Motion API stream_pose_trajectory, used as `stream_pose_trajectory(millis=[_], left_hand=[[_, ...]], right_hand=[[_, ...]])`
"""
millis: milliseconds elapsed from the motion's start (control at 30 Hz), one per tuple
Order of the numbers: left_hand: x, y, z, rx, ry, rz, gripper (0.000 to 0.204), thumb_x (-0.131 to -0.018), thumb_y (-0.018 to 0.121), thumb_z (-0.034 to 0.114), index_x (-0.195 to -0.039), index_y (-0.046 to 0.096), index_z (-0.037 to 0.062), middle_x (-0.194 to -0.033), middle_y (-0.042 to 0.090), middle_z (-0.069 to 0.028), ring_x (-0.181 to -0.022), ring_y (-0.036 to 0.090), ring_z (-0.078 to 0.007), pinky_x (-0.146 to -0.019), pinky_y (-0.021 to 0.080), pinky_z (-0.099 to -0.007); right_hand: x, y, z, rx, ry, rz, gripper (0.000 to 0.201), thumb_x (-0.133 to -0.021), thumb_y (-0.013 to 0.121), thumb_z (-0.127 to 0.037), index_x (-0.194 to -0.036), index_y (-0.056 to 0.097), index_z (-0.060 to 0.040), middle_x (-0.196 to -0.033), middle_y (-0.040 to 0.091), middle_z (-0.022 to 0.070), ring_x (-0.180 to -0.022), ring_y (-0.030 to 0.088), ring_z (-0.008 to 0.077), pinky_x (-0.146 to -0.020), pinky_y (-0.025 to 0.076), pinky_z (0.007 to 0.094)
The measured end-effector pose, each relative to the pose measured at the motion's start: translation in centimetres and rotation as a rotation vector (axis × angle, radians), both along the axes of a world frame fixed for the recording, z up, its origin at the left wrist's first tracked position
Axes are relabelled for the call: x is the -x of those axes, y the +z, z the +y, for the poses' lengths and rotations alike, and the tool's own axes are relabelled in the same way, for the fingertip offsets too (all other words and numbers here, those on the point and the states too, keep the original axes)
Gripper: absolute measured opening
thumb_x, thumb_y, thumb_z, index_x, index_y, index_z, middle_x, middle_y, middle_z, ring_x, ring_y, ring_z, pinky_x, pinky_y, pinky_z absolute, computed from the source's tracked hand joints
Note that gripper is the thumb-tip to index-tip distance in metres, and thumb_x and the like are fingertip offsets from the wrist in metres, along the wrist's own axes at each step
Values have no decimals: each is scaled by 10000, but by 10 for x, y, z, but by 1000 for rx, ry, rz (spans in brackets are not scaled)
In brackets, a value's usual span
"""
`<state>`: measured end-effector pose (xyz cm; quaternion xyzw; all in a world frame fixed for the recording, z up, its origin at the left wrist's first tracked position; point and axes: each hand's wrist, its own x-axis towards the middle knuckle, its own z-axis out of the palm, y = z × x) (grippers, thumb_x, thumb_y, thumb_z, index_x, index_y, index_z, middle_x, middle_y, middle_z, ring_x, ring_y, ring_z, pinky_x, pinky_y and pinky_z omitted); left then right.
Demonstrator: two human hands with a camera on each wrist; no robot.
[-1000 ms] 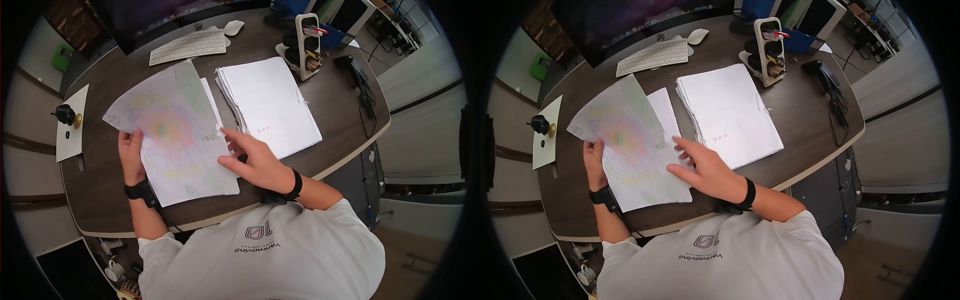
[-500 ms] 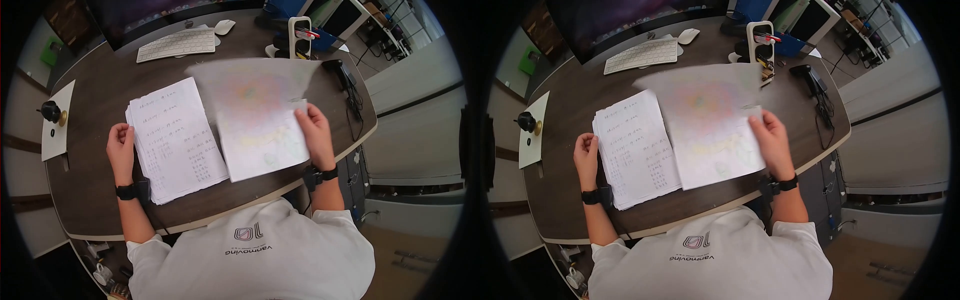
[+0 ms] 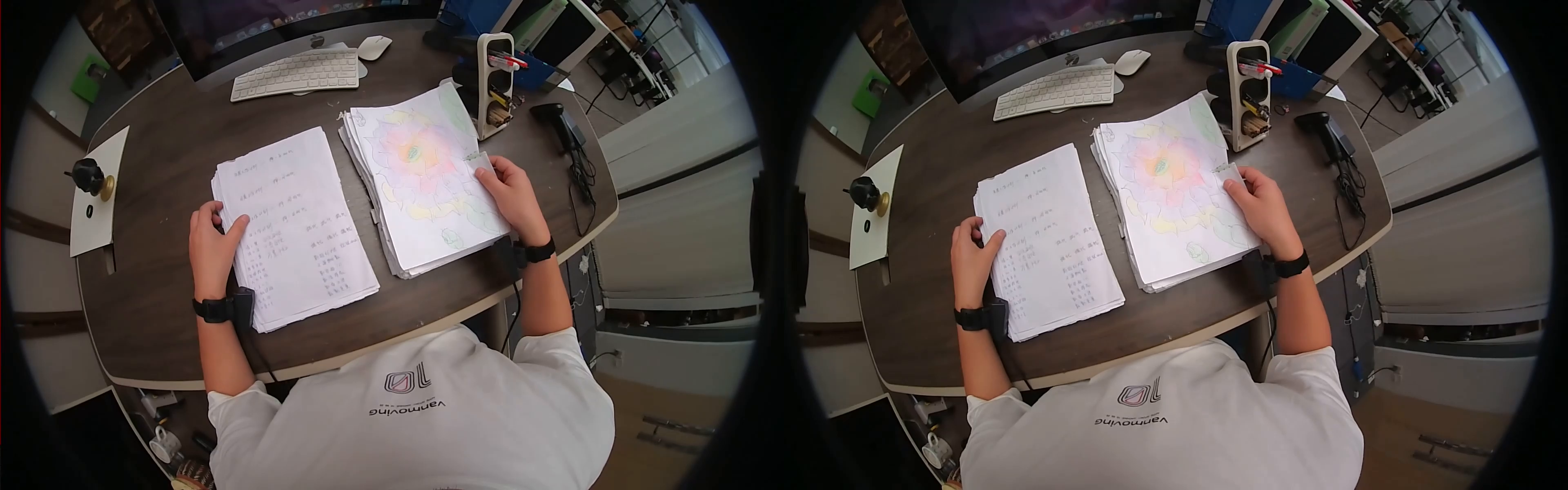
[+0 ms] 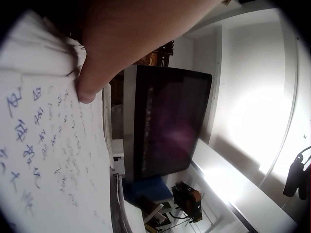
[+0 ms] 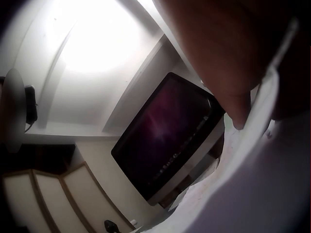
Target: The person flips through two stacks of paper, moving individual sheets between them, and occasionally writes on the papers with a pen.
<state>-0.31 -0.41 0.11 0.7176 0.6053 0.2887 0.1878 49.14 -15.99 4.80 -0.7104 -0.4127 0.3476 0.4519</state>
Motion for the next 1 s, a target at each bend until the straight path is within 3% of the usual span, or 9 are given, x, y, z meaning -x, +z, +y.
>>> stream_pose_trajectory(millis=[233,333,567,633,667,733,800,933,1000], left_hand=[[-2,1,0,-4,-11,-42,464,-829,894,236,-1155,664,-1,-983,590,-86,-847,586,-228,-776,531,-383],[-1,4,-1,15,4,-59,421,-831,889,209,-1111,659,-6,-955,594,-84,-826,580,-221,-769,530,-376],[1,2,1,52,17,-88,366,-847,872,190,-1062,656,-12,-947,621,-88,-823,585,-208,-775,534,-373],[1,1,3,52,14,-107,354,-851,868,182,-1058,656,-13,-948,625,-88,-823,586,-207,-775,534,-372],[1,2,3,46,20,-122,345,-852,864,172,-1057,656,-11,-947,623,-85,-824,586,-207,-775,533,-368],[1,4,0,41,27,-130,335,-853,860,162,-1055,656,-10,-945,621,-82,-826,586,-207,-774,531,-364],[0,8,0,-21,18,-135,290,-900,828,149,-1071,659,-12,-937,626,-39,-791,552,-128,-729,514,-302],[6,6,5,103,40,-275,193,-965,772,121,-1066,660,2,-959,628,-15,-822,549,-100,-765,503,-270],[14,1,10,157,-160,-640,165,-1028,716,105,-1147,645,17,-1032,662,-15,-899,605,-95,-841,517,-258]], right_hand=[[12,9,-2,31,-9,-445,387,-1012,743,-226,-1286,700,43,-969,768,157,-846,707,202,-805,562,339],[17,15,-4,39,-11,-444,416,-1004,748,-247,-1311,701,29,-1026,773,209,-904,741,267,-856,570,365],[20,12,-13,28,-37,-559,444,-989,761,-278,-1321,705,12,-1050,771,197,-927,733,321,-865,571,396],[33,24,-18,28,-99,-814,374,-977,767,-243,-1271,732,-15,-1009,744,165,-882,695,312,-833,560,404],[38,28,-19,27,-94,-814,374,-977,767,-243,-1271,732,-15,-1009,744,165,-882,695,312,-833,560,404],[54,35,-20,-270,-145,-881,288,-949,783,-161,-1208,751,-38,-972,713,135,-839,653,289,-807,548,403],[81,48,-25,-300,-64,-769,275,-937,790,-125,-1194,752,-34,-978,721,127,-838,658,279,-802,552,393],[129,45,-34,-362,239,-465,233,-919,803,-77,-1142,763,-19,-993,746,112,-856,689,251,-766,561,350],[148,38,-34,-355,347,-331,266,-946,795,-115,-1183,748,-4,-1030,749,118,-862,698,231,-764,566,336]])
